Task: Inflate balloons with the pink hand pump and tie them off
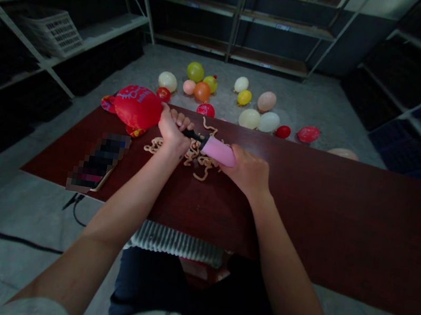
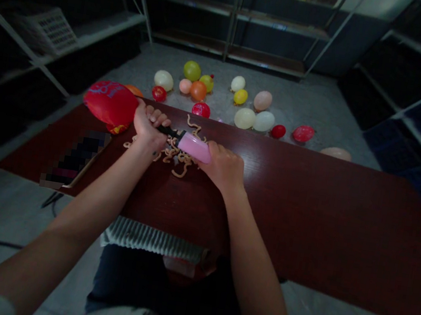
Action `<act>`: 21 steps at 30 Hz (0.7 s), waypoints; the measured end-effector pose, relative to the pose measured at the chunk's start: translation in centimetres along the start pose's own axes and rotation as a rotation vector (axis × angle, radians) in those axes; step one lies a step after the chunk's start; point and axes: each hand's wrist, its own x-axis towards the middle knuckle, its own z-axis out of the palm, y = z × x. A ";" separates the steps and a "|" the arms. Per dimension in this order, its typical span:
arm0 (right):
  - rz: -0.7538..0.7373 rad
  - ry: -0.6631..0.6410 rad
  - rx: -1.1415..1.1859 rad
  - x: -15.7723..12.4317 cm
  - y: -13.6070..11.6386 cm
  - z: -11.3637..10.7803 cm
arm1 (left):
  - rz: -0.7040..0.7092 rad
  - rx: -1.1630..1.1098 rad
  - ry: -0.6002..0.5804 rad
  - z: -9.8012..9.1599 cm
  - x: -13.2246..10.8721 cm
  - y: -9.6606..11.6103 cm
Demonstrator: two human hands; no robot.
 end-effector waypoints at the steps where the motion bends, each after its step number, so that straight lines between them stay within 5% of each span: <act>1: -0.003 0.004 -0.008 0.0 0.2 0.0 | 0.013 0.006 -0.001 -0.1 0.1 0.2; 14: -0.052 0.032 -0.152 -0.3 4.3 -2.0 | 0.069 -0.012 0.042 -1.0 3.0 3.6; 21: -0.039 0.021 -0.166 -0.4 3.9 -2.1 | 0.074 0.001 0.072 -0.5 2.3 4.2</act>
